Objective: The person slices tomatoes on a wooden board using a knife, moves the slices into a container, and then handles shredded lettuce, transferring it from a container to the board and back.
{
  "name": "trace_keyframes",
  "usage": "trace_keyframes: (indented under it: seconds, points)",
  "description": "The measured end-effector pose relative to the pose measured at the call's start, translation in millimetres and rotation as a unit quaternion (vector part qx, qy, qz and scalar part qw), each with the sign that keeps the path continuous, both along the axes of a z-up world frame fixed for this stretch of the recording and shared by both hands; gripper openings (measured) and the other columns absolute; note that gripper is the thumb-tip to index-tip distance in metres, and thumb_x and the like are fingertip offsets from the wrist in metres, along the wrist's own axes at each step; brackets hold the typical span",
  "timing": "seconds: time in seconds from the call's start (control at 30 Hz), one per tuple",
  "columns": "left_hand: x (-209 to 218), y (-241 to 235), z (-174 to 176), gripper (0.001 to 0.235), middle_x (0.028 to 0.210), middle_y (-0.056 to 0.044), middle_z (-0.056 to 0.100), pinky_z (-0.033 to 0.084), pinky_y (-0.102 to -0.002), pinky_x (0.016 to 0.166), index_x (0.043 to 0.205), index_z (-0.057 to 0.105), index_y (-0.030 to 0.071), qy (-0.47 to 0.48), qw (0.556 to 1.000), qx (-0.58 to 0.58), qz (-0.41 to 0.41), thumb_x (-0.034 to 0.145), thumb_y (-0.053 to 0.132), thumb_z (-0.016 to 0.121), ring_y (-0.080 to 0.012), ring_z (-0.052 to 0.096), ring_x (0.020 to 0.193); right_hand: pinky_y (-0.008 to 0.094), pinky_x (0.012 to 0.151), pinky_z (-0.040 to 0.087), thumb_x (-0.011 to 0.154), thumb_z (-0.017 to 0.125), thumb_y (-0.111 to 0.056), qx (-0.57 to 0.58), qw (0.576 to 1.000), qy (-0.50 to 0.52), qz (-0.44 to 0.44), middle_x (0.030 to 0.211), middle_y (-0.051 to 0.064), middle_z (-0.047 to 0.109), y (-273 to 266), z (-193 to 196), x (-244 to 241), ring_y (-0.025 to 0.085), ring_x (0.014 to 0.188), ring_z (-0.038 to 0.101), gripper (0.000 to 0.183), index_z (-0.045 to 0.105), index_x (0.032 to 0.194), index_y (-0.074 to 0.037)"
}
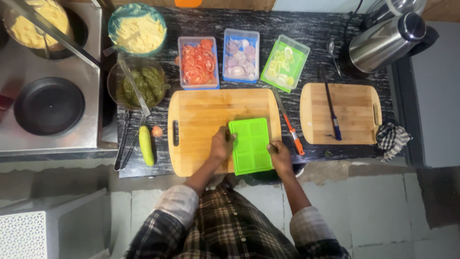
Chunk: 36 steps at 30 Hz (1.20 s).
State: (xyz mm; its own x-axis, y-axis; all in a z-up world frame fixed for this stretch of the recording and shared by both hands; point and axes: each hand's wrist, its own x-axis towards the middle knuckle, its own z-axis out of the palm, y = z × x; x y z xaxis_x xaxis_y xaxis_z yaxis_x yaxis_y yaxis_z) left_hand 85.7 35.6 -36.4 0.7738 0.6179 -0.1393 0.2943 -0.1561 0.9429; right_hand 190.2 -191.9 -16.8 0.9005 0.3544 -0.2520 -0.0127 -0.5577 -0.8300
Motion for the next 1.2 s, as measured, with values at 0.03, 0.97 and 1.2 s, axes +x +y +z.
trace_keyframes:
  seconds: [0.03, 0.97, 1.2]
  points:
    - [-1, -4, 1, 0.033, 0.084, -0.018, 0.072, 0.057, -0.039, 0.067, 0.11, 0.063, -0.001, 0.005, 1.0, -0.004, -0.002, 0.091, 0.025, 0.072, -0.0295, 0.071, 0.072, 0.026, 0.074, 0.049, 0.097, 0.069, -0.016, -0.004, 1.0, 0.005, -0.002, 0.084, 0.005, 0.067, -3, -4, -2, 0.012, 0.078, 0.058, 0.017, 0.069, 0.101, 0.0]
    - [-68, -53, 35, 0.036, 0.076, -0.012, 0.062, 0.052, -0.039, 0.061, 0.106, 0.05, 0.003, 0.042, 0.996, -0.073, -0.026, 0.086, 0.011, 0.078, -0.0233, 0.061, 0.067, 0.029, 0.079, 0.053, 0.101, 0.062, -0.033, 0.059, 0.989, 0.134, 0.038, 0.108, 0.007, 0.069, 9, 21, 46, 0.012, 0.096, 0.064, 0.043, 0.063, 0.132, -0.002]
    - [-69, -50, 34, 0.036, 0.072, -0.012, 0.06, 0.051, -0.038, 0.056, 0.098, 0.047, 0.004, 0.064, 0.992, -0.108, -0.022, 0.086, 0.014, 0.079, -0.0204, 0.058, 0.063, 0.031, 0.092, 0.05, 0.099, 0.066, -0.018, 0.093, 0.984, 0.142, 0.053, 0.11, 0.007, 0.073, 68, -5, 82, 0.016, 0.101, 0.065, 0.024, 0.07, 0.118, -0.003]
